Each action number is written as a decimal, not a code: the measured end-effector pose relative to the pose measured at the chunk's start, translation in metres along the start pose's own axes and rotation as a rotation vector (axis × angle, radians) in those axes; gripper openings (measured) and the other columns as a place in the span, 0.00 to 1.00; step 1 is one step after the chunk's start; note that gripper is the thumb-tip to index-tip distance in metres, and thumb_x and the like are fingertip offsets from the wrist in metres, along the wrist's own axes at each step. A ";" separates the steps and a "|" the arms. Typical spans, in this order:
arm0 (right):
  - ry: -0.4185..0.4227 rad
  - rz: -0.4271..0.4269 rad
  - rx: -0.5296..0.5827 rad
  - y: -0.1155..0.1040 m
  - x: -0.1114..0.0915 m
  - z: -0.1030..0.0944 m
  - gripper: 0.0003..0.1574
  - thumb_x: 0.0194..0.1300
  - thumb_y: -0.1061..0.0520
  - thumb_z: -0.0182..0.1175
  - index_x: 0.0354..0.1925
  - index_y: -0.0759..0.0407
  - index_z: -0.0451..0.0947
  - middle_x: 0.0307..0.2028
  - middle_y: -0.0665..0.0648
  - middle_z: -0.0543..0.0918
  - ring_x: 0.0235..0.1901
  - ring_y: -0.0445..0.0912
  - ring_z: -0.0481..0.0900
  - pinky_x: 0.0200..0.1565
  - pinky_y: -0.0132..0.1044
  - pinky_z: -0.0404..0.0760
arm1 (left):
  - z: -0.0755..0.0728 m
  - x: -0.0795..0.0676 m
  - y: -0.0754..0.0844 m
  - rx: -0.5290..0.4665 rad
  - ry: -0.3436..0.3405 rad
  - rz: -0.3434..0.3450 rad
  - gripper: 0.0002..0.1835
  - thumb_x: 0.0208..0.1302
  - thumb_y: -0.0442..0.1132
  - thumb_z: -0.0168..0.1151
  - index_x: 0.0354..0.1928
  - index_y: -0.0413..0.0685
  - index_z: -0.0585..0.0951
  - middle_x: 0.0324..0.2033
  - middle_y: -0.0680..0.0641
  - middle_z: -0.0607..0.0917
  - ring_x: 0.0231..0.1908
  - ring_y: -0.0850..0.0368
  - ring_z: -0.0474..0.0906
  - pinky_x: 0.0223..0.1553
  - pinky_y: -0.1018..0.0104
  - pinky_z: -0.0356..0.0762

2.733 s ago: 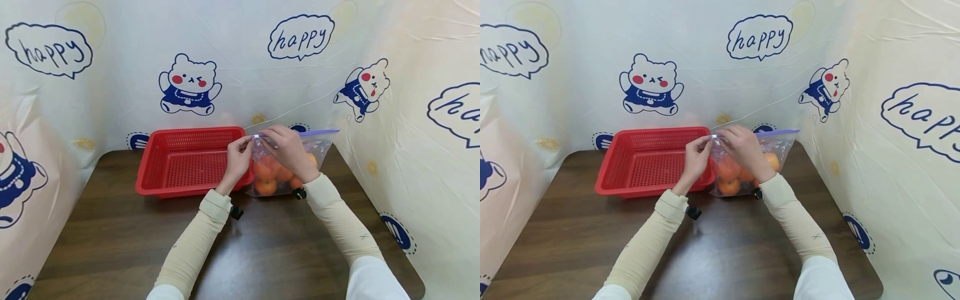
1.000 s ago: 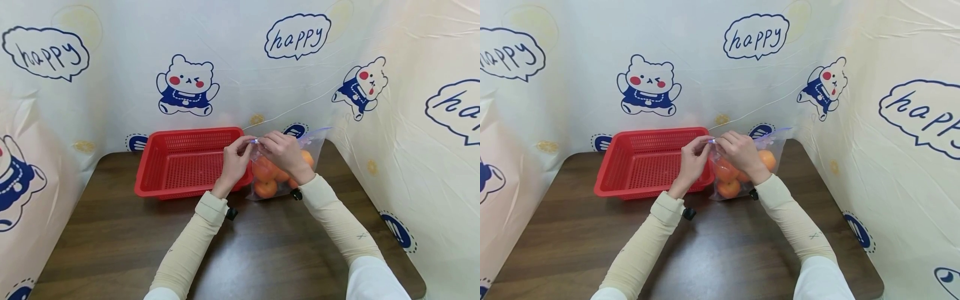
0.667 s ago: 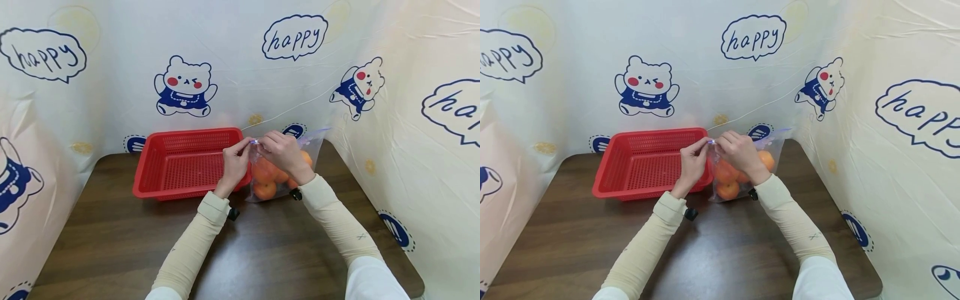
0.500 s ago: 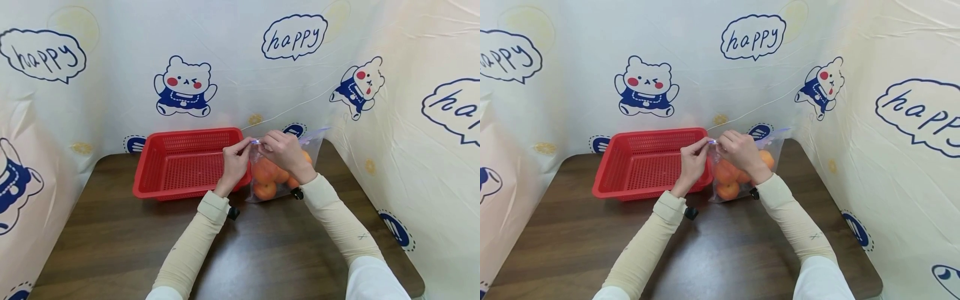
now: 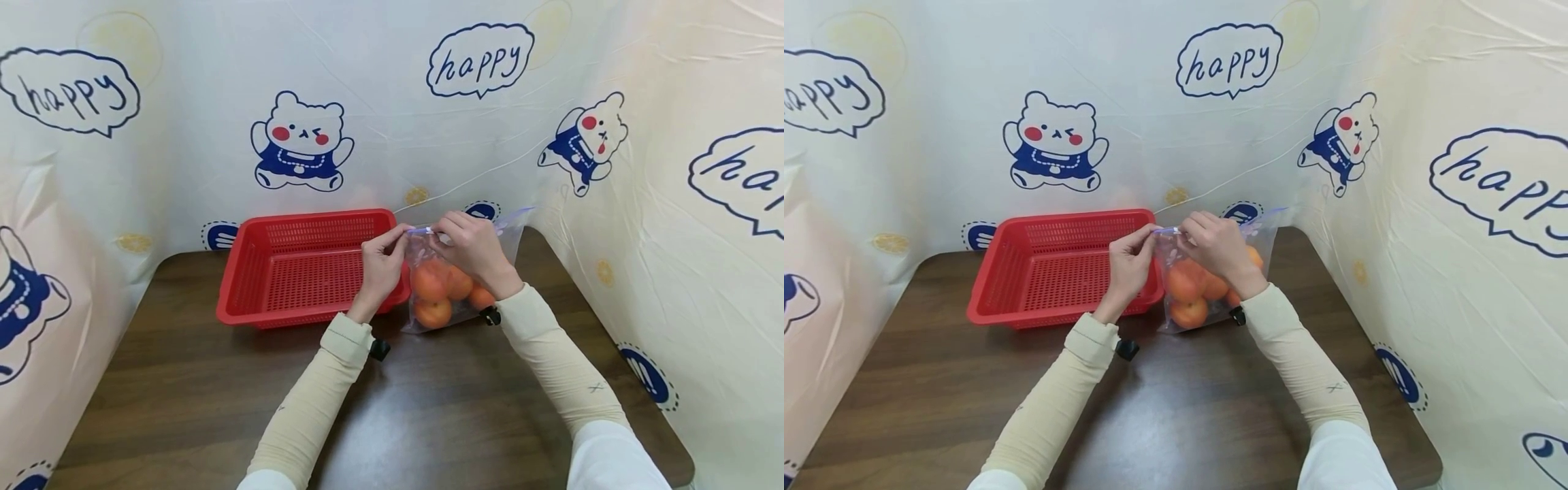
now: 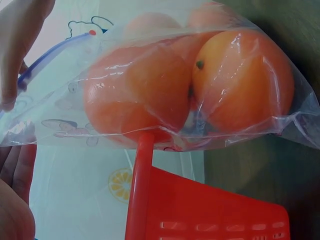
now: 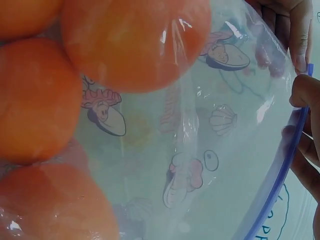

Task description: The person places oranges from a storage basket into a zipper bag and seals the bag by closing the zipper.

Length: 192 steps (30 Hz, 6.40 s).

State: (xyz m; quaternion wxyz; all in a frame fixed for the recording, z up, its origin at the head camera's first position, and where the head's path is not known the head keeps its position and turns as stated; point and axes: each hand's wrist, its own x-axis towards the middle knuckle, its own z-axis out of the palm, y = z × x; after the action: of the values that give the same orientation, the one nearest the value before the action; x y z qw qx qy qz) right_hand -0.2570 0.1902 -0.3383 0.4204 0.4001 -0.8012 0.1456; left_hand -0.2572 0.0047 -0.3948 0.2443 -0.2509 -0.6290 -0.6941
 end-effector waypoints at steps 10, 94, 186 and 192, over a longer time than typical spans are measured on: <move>-0.029 -0.003 0.029 -0.002 0.001 -0.002 0.07 0.55 0.66 0.72 0.30 0.63 0.81 0.28 0.57 0.84 0.26 0.48 0.83 0.28 0.40 0.83 | 0.001 -0.001 0.023 -0.022 0.023 -0.034 0.07 0.65 0.20 0.61 0.42 0.24 0.85 0.37 0.28 0.87 0.33 0.41 0.87 0.37 0.77 0.82; 0.037 -0.132 -0.086 0.030 -0.028 -0.013 0.08 0.57 0.65 0.73 0.36 0.62 0.84 0.33 0.57 0.87 0.31 0.51 0.84 0.34 0.42 0.86 | 0.010 0.006 0.024 0.778 -0.165 0.421 0.11 0.58 0.27 0.73 0.44 0.42 0.89 0.40 0.41 0.88 0.39 0.47 0.86 0.44 0.56 0.87; 0.089 -0.162 -0.138 0.049 -0.051 -0.020 0.16 0.45 0.66 0.80 0.35 0.66 0.87 0.31 0.60 0.88 0.28 0.52 0.84 0.32 0.43 0.86 | 0.030 0.008 0.017 1.027 -0.167 0.499 0.09 0.65 0.29 0.68 0.45 0.44 0.90 0.44 0.43 0.89 0.44 0.48 0.86 0.39 0.56 0.88; 0.100 -0.119 -0.114 0.055 -0.056 -0.021 0.06 0.56 0.66 0.73 0.34 0.66 0.86 0.30 0.59 0.87 0.26 0.51 0.83 0.30 0.43 0.86 | 0.027 0.007 0.015 1.022 -0.165 0.486 0.10 0.67 0.27 0.63 0.44 0.43 0.89 0.44 0.43 0.89 0.43 0.47 0.86 0.38 0.54 0.87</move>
State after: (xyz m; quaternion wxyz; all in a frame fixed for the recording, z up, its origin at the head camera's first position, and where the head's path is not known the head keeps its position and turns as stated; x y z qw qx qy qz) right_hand -0.2685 0.2663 -0.3645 0.4897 0.4147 -0.7611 0.0945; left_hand -0.2517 0.0305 -0.3769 0.4374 -0.2918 -0.8258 -0.2037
